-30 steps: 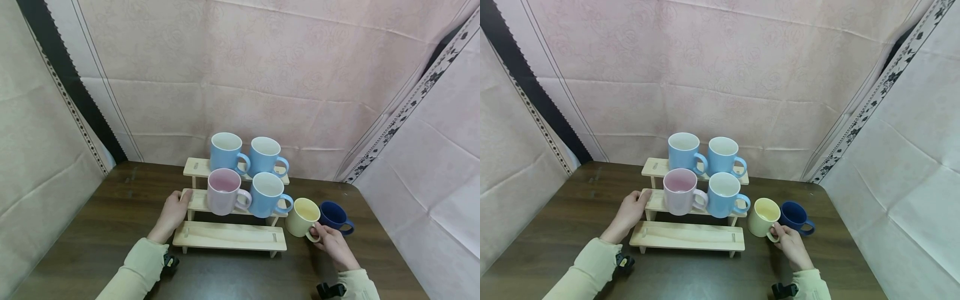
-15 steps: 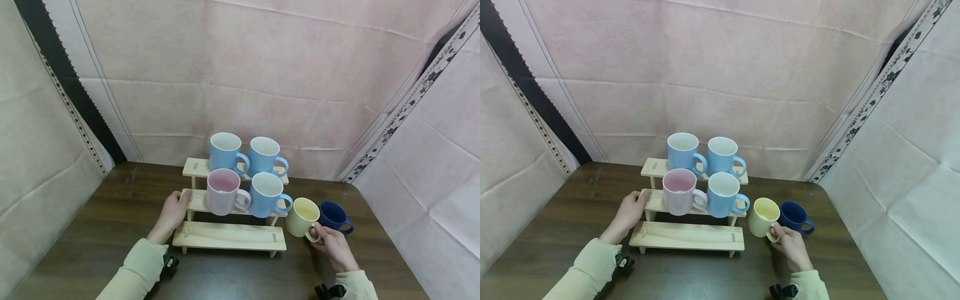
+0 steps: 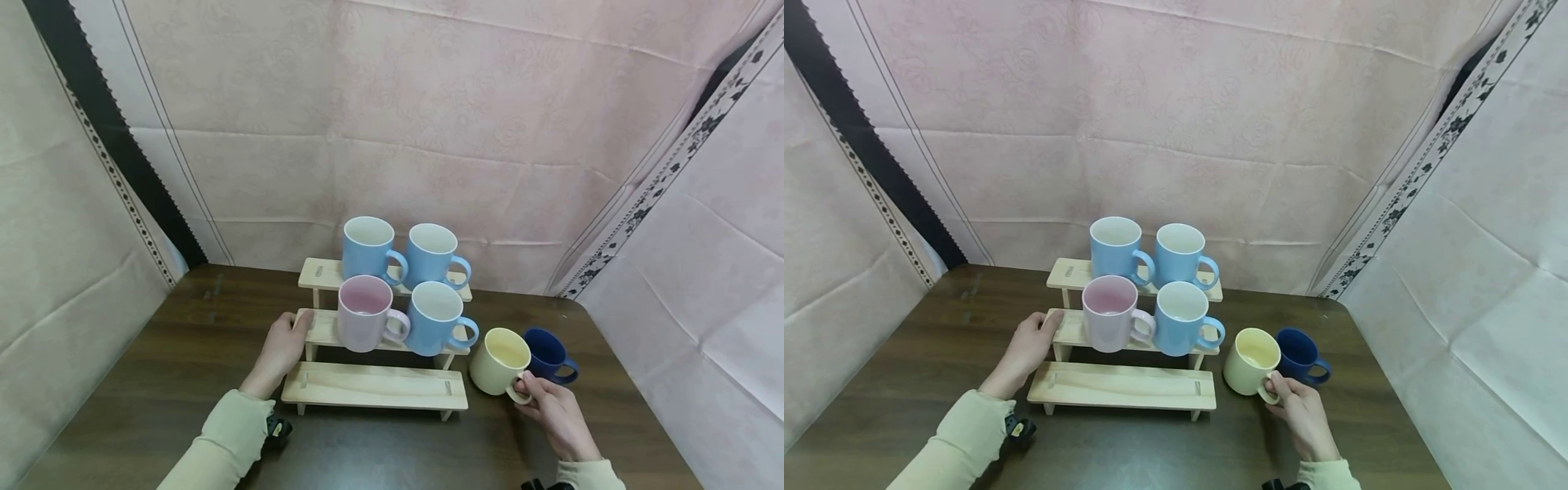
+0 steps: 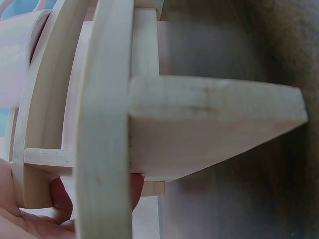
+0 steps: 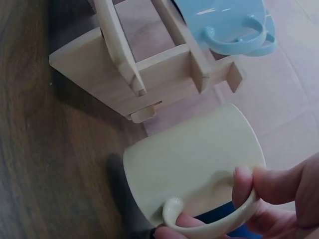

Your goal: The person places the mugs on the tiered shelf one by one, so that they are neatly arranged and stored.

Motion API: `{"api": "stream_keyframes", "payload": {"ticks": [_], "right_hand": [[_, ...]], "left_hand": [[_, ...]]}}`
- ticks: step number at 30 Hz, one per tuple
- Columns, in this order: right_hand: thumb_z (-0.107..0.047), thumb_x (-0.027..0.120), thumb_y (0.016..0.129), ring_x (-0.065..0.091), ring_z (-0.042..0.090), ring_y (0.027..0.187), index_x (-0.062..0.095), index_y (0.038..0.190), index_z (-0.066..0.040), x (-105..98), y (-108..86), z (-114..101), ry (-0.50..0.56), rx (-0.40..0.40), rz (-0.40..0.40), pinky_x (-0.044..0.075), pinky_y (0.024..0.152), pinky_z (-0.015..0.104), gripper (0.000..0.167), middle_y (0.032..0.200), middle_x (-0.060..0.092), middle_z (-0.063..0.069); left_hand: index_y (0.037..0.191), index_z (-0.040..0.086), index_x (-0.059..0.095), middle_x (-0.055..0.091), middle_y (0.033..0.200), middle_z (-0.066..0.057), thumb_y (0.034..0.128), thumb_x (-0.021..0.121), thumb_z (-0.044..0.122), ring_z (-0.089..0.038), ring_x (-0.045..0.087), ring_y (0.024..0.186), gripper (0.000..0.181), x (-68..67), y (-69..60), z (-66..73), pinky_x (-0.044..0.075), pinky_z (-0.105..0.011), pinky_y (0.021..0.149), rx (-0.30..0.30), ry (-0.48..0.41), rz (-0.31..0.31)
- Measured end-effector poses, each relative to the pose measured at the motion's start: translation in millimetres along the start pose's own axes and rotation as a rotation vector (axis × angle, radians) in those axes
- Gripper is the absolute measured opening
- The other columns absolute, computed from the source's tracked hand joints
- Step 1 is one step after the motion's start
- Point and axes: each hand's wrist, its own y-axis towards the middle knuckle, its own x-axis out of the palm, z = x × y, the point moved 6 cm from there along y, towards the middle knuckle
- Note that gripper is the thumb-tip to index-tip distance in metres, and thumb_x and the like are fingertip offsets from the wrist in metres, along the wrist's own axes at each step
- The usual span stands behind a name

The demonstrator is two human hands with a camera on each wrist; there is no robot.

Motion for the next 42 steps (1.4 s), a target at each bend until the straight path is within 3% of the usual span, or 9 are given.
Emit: {"api": "stream_keyframes", "payload": {"ticks": [12, 19, 26, 35, 42], "right_hand": [[-0.029, 0.048, 0.104, 0.064, 0.013, 0.096, 0.059, 0.110, 0.015, -10.8, -29.8, -15.8, 0.005, -0.059, -0.030, 0.053, 0.082, 0.030, 0.046, 0.106, 0.065, 0.013], [-0.032, 0.048, 0.104, 0.066, 0.017, 0.098, 0.054, 0.120, 0.017, -15.5, -47.8, -24.2, -0.052, -0.042, -0.050, 0.053, 0.083, 0.032, 0.052, 0.114, 0.064, 0.020], [-0.025, 0.048, 0.104, 0.066, 0.019, 0.102, 0.053, 0.119, 0.019, -15.7, -61.0, -31.3, -0.025, -0.039, -0.096, 0.052, 0.084, 0.034, 0.047, 0.110, 0.064, 0.016], [-0.019, 0.044, 0.106, 0.065, 0.014, 0.103, 0.057, 0.105, 0.015, 3.7, -70.5, -50.0, -0.045, -0.082, -0.321, 0.051, 0.086, 0.033, 0.037, 0.113, 0.064, 0.017], [-0.021, 0.048, 0.104, 0.062, 0.016, 0.105, 0.057, 0.111, 0.017, 36.7, -75.4, -62.3, -0.081, -0.104, -0.439, 0.051, 0.088, 0.035, 0.040, 0.109, 0.062, 0.014]], "left_hand": [[0.109, -0.003, 0.050, 0.048, 0.090, -0.013, 0.1036, 0.039, 0.046, -0.026, 0.047, 0.082, 0.050, 0.6, -0.2, 0.1, 0.038, -0.034, 0.067, 0.013, -0.004, 0.008], [0.112, -0.003, 0.050, 0.049, 0.093, -0.014, 0.1027, 0.038, 0.049, -0.028, 0.047, 0.086, 0.054, 0.5, -0.7, 0.6, 0.037, -0.035, 0.069, 0.000, 0.008, 0.002], [0.113, -0.004, 0.050, 0.050, 0.093, -0.015, 0.1035, 0.038, 0.047, -0.028, 0.048, 0.086, 0.052, -0.3, -0.3, 0.5, 0.038, -0.035, 0.069, 0.008, 0.006, 0.000], [0.112, -0.003, 0.049, 0.050, 0.094, -0.015, 0.1034, 0.038, 0.046, -0.028, 0.048, 0.086, 0.052, -1.1, -0.4, 0.3, 0.038, -0.035, 0.068, 0.008, 0.000, 0.003], [0.112, -0.003, 0.049, 0.048, 0.092, -0.014, 0.1028, 0.038, 0.049, -0.026, 0.047, 0.083, 0.054, 0.0, 0.6, -0.2, 0.037, -0.034, 0.066, -0.005, -0.014, -0.001]]}}
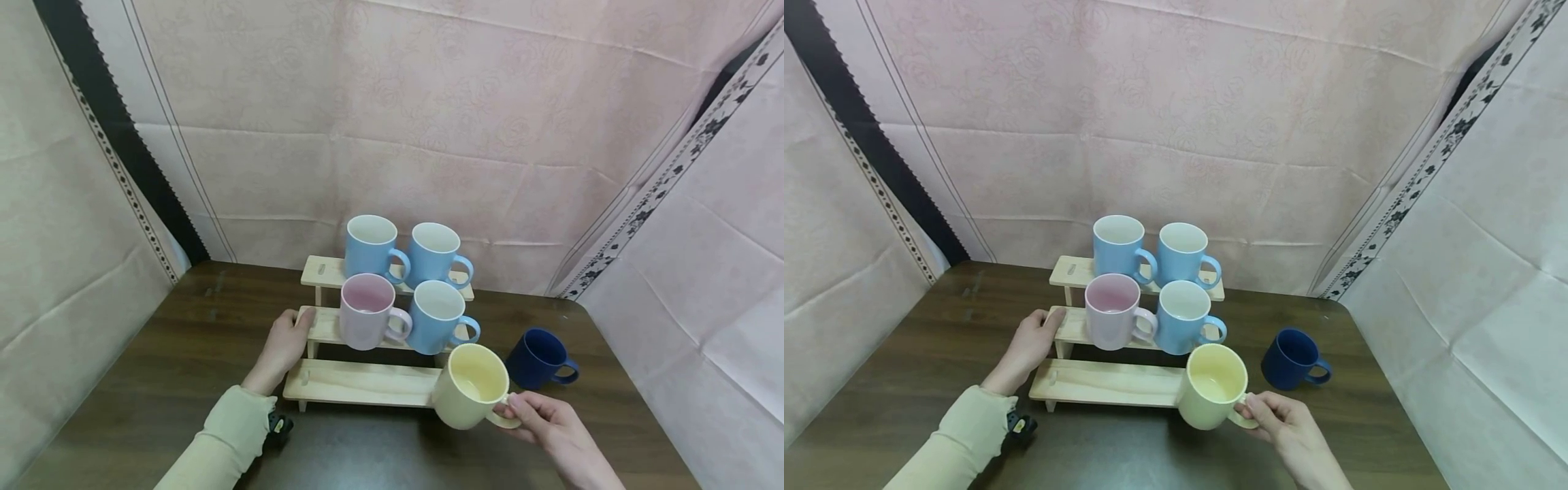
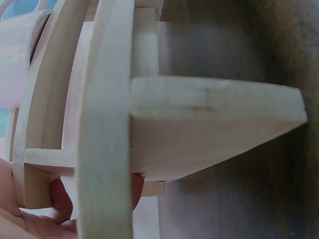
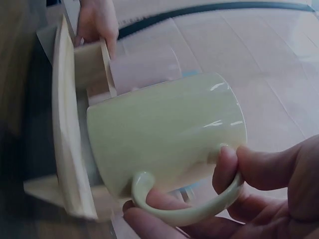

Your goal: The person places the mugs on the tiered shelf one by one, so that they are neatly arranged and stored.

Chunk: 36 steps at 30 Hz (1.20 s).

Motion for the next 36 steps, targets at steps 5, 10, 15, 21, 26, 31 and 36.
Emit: {"api": "stream_keyframes", "payload": {"ticks": [5, 10, 15, 21, 26, 31, 36], "right_hand": [[-0.024, 0.052, 0.102, 0.062, 0.019, 0.104, 0.060, 0.112, 0.012, 23.3, 13.4, -8.4, -0.060, -0.041, -0.062, 0.051, 0.087, 0.036, 0.038, 0.110, 0.061, 0.019], [-0.026, 0.055, 0.101, 0.059, 0.022, 0.102, 0.064, 0.107, 0.006, 48.4, 31.9, -12.0, -0.082, -0.048, -0.082, 0.053, 0.084, 0.035, 0.034, 0.108, 0.062, 0.017], [-0.021, 0.056, 0.100, 0.058, 0.020, 0.098, 0.065, 0.102, 0.007, 75.1, 49.2, -15.9, -0.074, -0.089, -0.140, 0.053, 0.081, 0.037, 0.030, 0.104, 0.060, 0.013], [-0.014, 0.054, 0.101, 0.059, 0.022, 0.097, 0.065, 0.099, 0.009, 100.7, 65.1, -17.0, -0.055, -0.109, -0.192, 0.053, 0.082, 0.040, 0.025, 0.104, 0.062, 0.014], [-0.011, 0.053, 0.101, 0.061, 0.026, 0.100, 0.065, 0.095, 0.010, 113.8, 72.1, -16.1, -0.064, -0.137, -0.201, 0.054, 0.081, 0.040, 0.024, 0.105, 0.064, 0.017], [-0.013, 0.053, 0.101, 0.062, 0.025, 0.099, 0.065, 0.095, 0.009, 120.2, 77.4, -15.1, -0.084, -0.133, -0.203, 0.054, 0.080, 0.039, 0.025, 0.104, 0.066, 0.016], [-0.013, 0.053, 0.101, 0.061, 0.023, 0.097, 0.066, 0.095, 0.008, 123.5, 82.4, -14.9, -0.082, -0.128, -0.208, 0.054, 0.081, 0.041, 0.025, 0.102, 0.066, 0.015]], "left_hand": [[0.112, -0.003, 0.049, 0.047, 0.090, -0.013, 0.1027, 0.037, 0.050, -0.026, 0.046, 0.082, 0.055, 0.8, -0.3, 0.8, 0.037, -0.034, 0.065, -0.006, 0.003, -0.003], [0.111, -0.003, 0.050, 0.048, 0.090, -0.013, 0.1030, 0.038, 0.048, -0.026, 0.047, 0.082, 0.053, 0.2, -0.1, 0.5, 0.037, -0.034, 0.065, -0.007, 0.003, 0.005], [0.111, -0.003, 0.050, 0.049, 0.090, -0.013, 0.1032, 0.039, 0.047, -0.026, 0.047, 0.082, 0.052, -0.7, -0.8, 0.0, 0.038, -0.034, 0.066, -0.005, -0.004, 0.009], [0.108, -0.003, 0.051, 0.049, 0.089, -0.013, 0.1038, 0.040, 0.044, -0.026, 0.048, 0.081, 0.048, -1.4, -1.4, 1.1, 0.038, -0.034, 0.066, 0.005, -0.007, 0.014], [0.106, -0.003, 0.052, 0.049, 0.088, -0.013, 0.1042, 0.040, 0.042, -0.026, 0.048, 0.081, 0.046, -0.2, -0.9, 1.6, 0.038, -0.034, 0.066, 0.008, -0.002, 0.017], [0.107, -0.003, 0.051, 0.051, 0.090, -0.014, 0.1039, 0.040, 0.044, -0.026, 0.048, 0.082, 0.049, 0.2, -0.8, 1.5, 0.039, -0.034, 0.066, 0.007, -0.007, 0.014], [0.108, -0.004, 0.052, 0.051, 0.092, -0.015, 0.1039, 0.039, 0.044, -0.027, 0.049, 0.084, 0.049, -0.1, -0.3, 0.8, 0.039, -0.034, 0.067, 0.003, -0.005, 0.018]]}}
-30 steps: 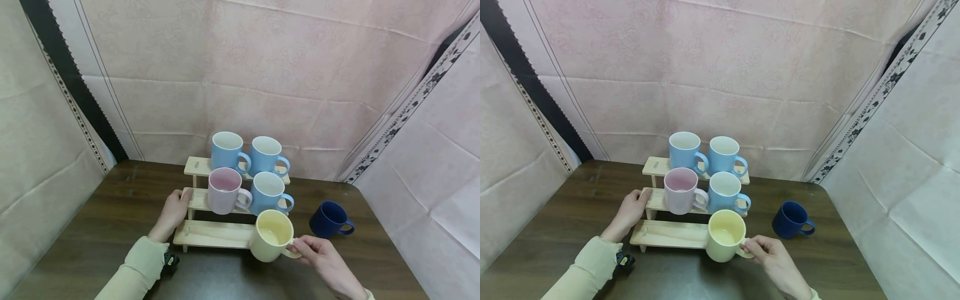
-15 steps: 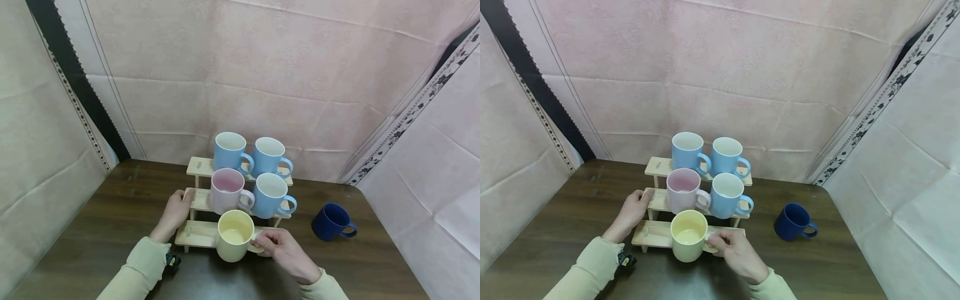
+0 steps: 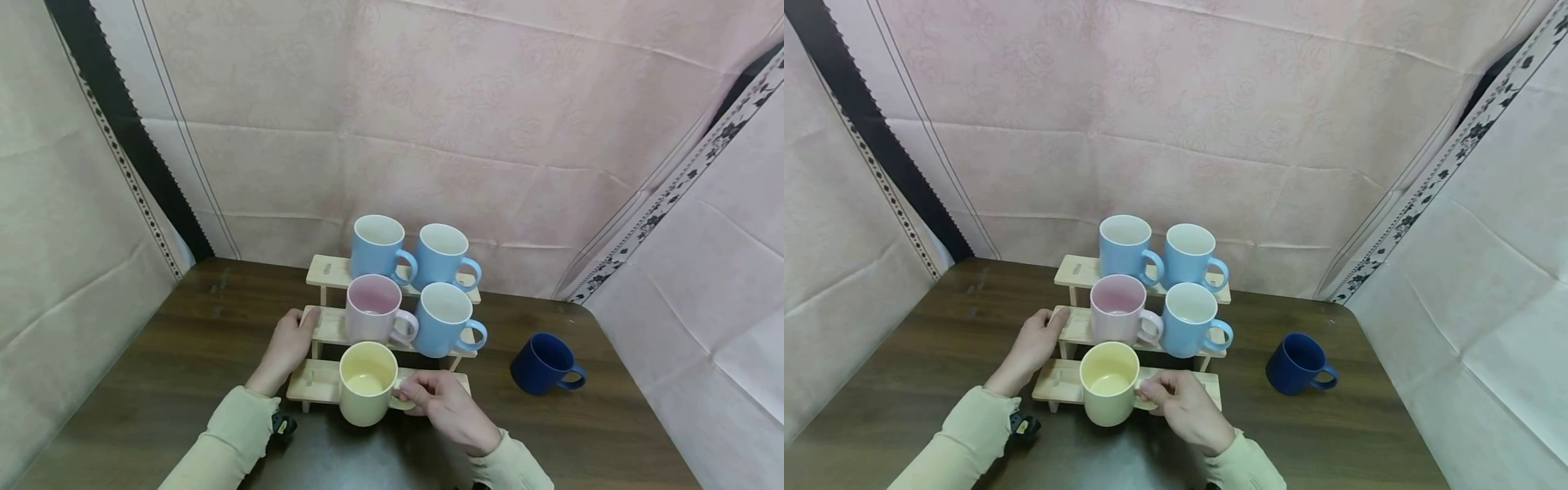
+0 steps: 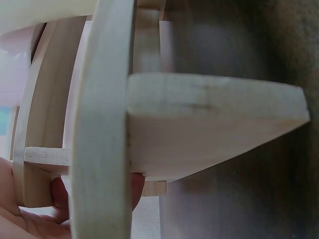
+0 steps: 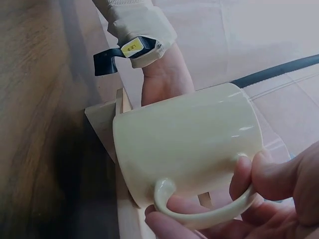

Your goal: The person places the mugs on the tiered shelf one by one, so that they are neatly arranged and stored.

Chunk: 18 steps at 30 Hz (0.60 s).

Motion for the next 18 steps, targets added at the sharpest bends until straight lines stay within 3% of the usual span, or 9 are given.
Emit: {"api": "stream_keyframes", "payload": {"ticks": [11, 18], "right_hand": [[-0.010, 0.053, 0.100, 0.063, 0.022, 0.095, 0.067, 0.095, 0.007, -2.3, 5.1, 2.5, -0.020, 0.027, 0.040, 0.055, 0.078, 0.040, 0.023, 0.099, 0.067, 0.014], [-0.005, 0.053, 0.099, 0.063, 0.022, 0.093, 0.064, 0.096, 0.012, -2.9, 7.0, 4.5, 0.039, 0.037, 0.070, 0.054, 0.079, 0.043, 0.021, 0.096, 0.066, 0.015]], "left_hand": [[0.109, -0.003, 0.051, 0.052, 0.093, -0.015, 0.1039, 0.039, 0.044, -0.026, 0.049, 0.084, 0.049, 0.6, -1.8, 0.0, 0.040, -0.034, 0.067, -0.010, -0.008, -0.005], [0.109, -0.004, 0.051, 0.052, 0.095, -0.016, 0.1041, 0.040, 0.042, -0.027, 0.050, 0.086, 0.047, 0.0, -1.4, 1.2, 0.040, -0.035, 0.069, -0.011, -0.010, 0.000]]}}
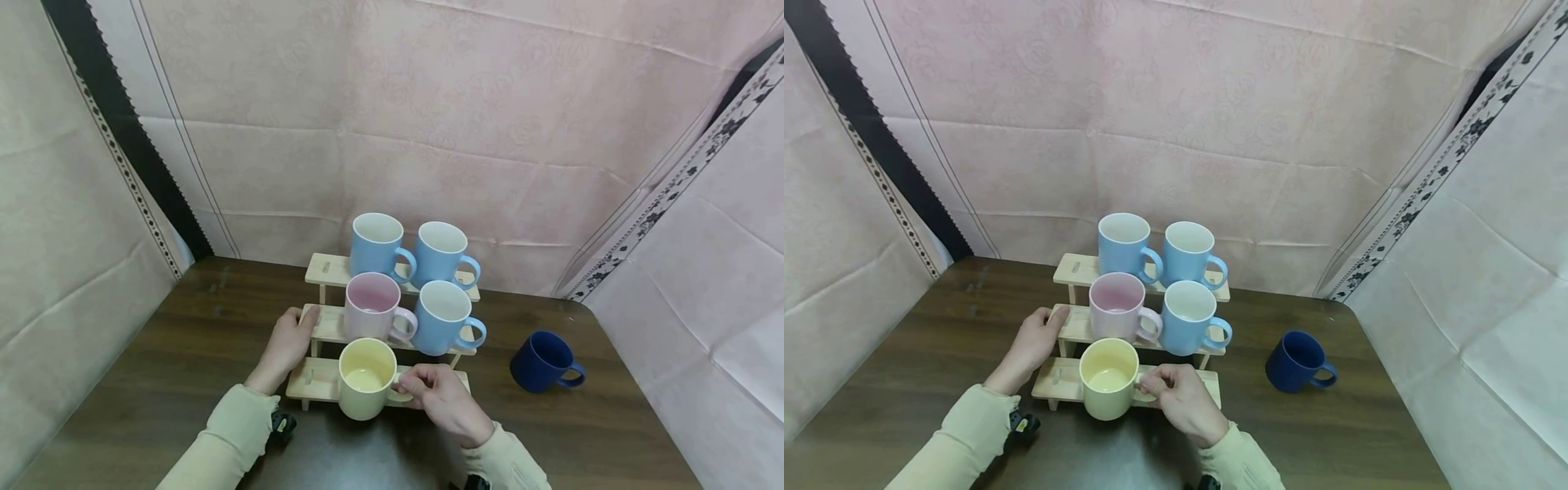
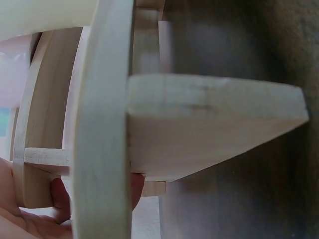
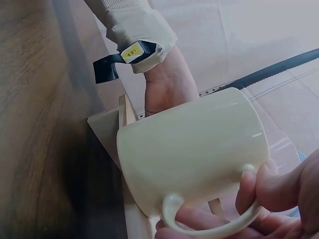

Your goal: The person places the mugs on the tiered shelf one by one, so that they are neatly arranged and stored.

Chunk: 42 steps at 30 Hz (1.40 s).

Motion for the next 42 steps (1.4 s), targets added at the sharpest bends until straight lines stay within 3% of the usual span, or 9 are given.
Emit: {"api": "stream_keyframes", "payload": {"ticks": [11, 18, 29, 36, 42], "right_hand": [[-0.010, 0.054, 0.100, 0.065, 0.023, 0.093, 0.065, 0.098, 0.009, -4.1, 2.4, 0.0, -0.006, 0.030, -0.005, 0.054, 0.080, 0.042, 0.022, 0.094, 0.065, 0.011], [-0.025, 0.052, 0.102, 0.062, 0.024, 0.100, 0.066, 0.104, 0.004, -3.5, 3.0, 1.1, -0.008, 0.055, -0.057, 0.052, 0.085, 0.044, 0.033, 0.106, 0.066, 0.013], [-0.036, 0.052, 0.101, 0.060, 0.027, 0.109, 0.065, 0.106, 0.000, -4.3, -1.0, -1.9, -0.074, 0.071, -0.030, 0.050, 0.087, 0.043, 0.039, 0.113, 0.066, 0.008], [-0.029, 0.052, 0.102, 0.061, 0.030, 0.110, 0.062, 0.107, 0.005, -2.8, -2.4, -1.0, -0.032, 0.043, -0.027, 0.051, 0.086, 0.044, 0.036, 0.114, 0.065, 0.012], [-0.025, 0.055, 0.101, 0.063, 0.027, 0.102, 0.062, 0.101, 0.008, -0.8, -6.5, -2.9, -0.039, 0.044, 0.024, 0.053, 0.081, 0.041, 0.033, 0.108, 0.067, 0.015]], "left_hand": [[0.109, -0.004, 0.051, 0.052, 0.096, -0.016, 0.1041, 0.039, 0.043, -0.028, 0.050, 0.087, 0.048, -0.6, -1.1, 0.8, 0.041, -0.036, 0.070, -0.004, 0.007, -0.007], [0.112, -0.004, 0.050, 0.052, 0.097, -0.016, 0.1037, 0.039, 0.045, -0.028, 0.050, 0.087, 0.051, -1.2, -1.6, 0.4, 0.041, -0.036, 0.070, -0.011, 0.011, -0.009], [0.111, -0.004, 0.050, 0.053, 0.098, -0.017, 0.1041, 0.039, 0.043, -0.028, 0.050, 0.088, 0.049, -0.1, -0.9, -0.4, 0.041, -0.037, 0.072, -0.011, 0.003, -0.009], [0.116, -0.004, 0.049, 0.052, 0.099, -0.017, 0.1034, 0.037, 0.047, -0.028, 0.050, 0.088, 0.055, -0.3, -0.2, -1.3, 0.041, -0.037, 0.071, -0.010, 0.018, -0.019], [0.113, -0.003, 0.050, 0.050, 0.092, -0.014, 0.1034, 0.038, 0.047, -0.026, 0.048, 0.083, 0.052, -0.2, -0.9, -0.1, 0.039, -0.034, 0.067, -0.008, 0.015, -0.018]]}}
